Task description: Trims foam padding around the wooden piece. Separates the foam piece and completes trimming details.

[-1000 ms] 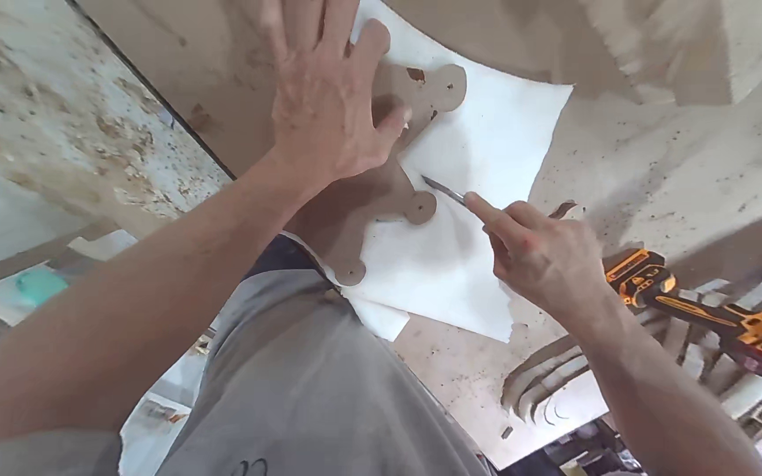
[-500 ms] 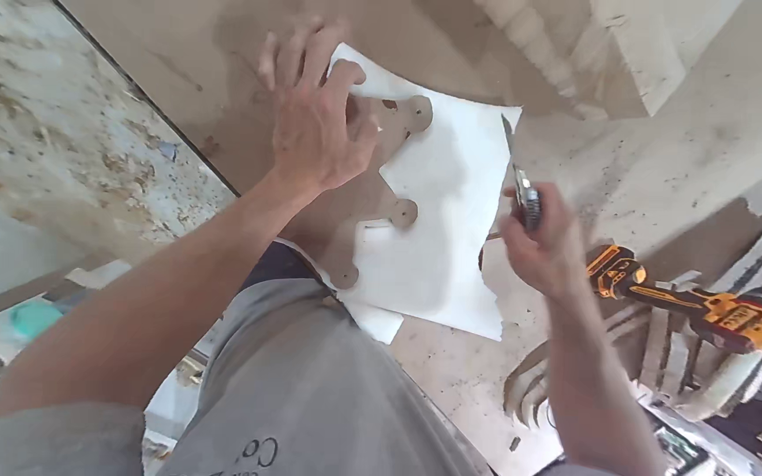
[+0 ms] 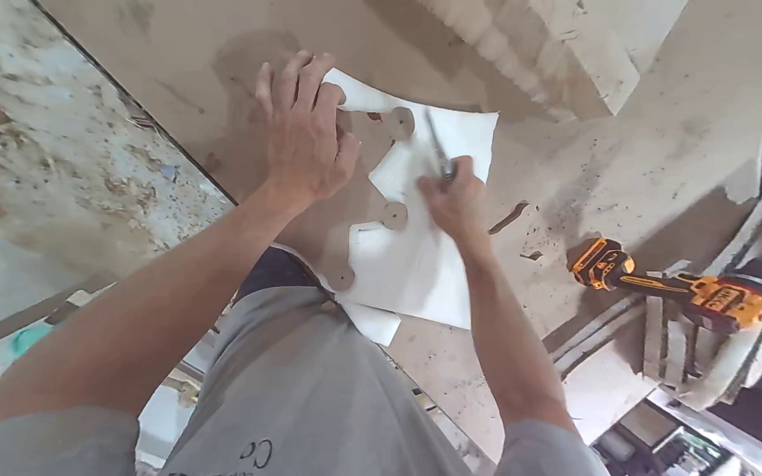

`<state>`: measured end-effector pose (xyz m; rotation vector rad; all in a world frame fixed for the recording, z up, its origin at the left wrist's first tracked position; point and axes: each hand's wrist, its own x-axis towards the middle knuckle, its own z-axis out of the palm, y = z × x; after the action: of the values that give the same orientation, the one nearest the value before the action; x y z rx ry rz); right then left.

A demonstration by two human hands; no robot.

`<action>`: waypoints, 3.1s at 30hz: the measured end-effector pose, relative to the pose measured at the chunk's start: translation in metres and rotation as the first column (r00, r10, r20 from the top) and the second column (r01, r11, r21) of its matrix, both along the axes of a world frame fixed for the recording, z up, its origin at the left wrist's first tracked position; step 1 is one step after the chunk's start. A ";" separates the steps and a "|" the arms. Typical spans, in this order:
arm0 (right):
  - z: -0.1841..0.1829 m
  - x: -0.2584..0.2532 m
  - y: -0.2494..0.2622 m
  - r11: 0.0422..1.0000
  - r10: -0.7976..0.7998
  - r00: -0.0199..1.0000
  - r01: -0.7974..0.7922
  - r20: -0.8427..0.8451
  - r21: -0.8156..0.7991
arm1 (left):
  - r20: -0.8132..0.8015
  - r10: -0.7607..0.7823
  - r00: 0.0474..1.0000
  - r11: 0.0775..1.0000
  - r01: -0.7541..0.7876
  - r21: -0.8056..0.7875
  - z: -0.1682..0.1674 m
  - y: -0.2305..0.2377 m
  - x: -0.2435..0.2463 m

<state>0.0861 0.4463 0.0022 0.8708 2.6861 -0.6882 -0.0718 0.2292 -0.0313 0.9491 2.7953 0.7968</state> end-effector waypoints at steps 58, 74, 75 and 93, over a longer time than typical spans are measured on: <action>0.025 -0.027 -0.211 0.824 -0.514 0.853 0.521 -0.090 0.225 | 0.174 -0.498 0.850 0.829 0.525 -0.192 0.017 0.035 -0.062; 0.064 -0.068 -0.191 0.856 -0.515 0.816 0.470 0.264 0.215 | 0.093 -0.504 0.858 0.840 0.513 -0.175 -0.002 0.039 -0.065; 0.064 -0.066 -0.190 0.856 -0.514 0.816 0.472 0.263 0.209 | 0.087 -0.505 0.859 0.842 0.512 -0.169 -0.003 0.039 -0.065; 0.118 -0.095 -0.157 0.938 -0.272 0.693 0.347 0.667 0.021 | 0.065 -0.513 0.856 0.849 0.517 -0.104 -0.005 0.040 -0.061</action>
<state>-0.0093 0.2897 0.1199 1.2720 1.8620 -0.4522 -0.1332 0.2694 -0.0361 1.5447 2.3334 0.5494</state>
